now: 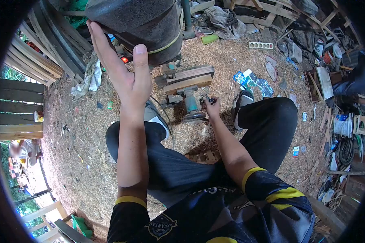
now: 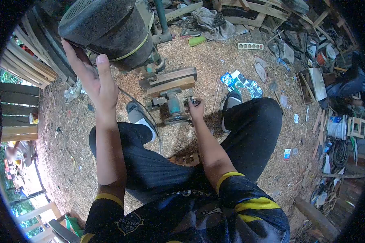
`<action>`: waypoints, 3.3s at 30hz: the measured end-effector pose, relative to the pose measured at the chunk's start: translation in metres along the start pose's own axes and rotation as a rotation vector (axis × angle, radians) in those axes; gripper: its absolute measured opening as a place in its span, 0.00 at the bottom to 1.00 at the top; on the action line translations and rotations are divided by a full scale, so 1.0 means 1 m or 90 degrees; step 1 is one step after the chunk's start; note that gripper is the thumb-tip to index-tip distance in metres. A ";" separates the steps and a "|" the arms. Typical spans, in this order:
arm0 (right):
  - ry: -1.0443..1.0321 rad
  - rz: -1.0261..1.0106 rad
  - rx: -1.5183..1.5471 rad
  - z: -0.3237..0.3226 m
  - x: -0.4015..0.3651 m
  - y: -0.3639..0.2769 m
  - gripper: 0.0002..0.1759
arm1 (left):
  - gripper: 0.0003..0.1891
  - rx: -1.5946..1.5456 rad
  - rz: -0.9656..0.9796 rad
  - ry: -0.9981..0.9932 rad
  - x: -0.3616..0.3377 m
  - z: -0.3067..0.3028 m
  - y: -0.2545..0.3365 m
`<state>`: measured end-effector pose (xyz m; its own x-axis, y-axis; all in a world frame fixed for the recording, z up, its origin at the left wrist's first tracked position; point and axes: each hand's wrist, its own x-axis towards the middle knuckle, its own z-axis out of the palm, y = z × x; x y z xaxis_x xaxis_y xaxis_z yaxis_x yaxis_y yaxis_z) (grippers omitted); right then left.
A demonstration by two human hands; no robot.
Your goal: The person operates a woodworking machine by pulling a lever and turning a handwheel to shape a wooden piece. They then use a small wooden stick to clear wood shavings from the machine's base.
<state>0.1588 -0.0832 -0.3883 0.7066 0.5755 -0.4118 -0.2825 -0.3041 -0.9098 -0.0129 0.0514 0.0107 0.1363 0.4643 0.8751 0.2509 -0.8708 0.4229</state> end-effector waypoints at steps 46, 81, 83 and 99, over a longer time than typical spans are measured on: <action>0.010 -0.192 -0.283 -0.007 -0.004 0.000 0.36 | 0.45 -0.001 -0.010 -0.023 -0.001 -0.005 0.002; -0.290 -0.065 -0.699 -0.054 -0.021 0.036 0.45 | 0.42 0.065 0.017 -0.018 0.004 -0.008 0.011; -0.289 -0.066 -0.693 -0.054 -0.021 0.038 0.44 | 0.42 0.069 0.017 -0.025 0.005 -0.009 0.011; -0.267 -0.097 -0.702 -0.051 -0.025 0.040 0.43 | 0.42 0.068 0.005 -0.033 0.006 -0.009 0.013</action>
<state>0.1630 -0.1486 -0.4114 0.3591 0.8036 -0.4746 0.6421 -0.5818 -0.4993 -0.0178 0.0417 0.0239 0.1878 0.4677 0.8637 0.3497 -0.8536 0.3862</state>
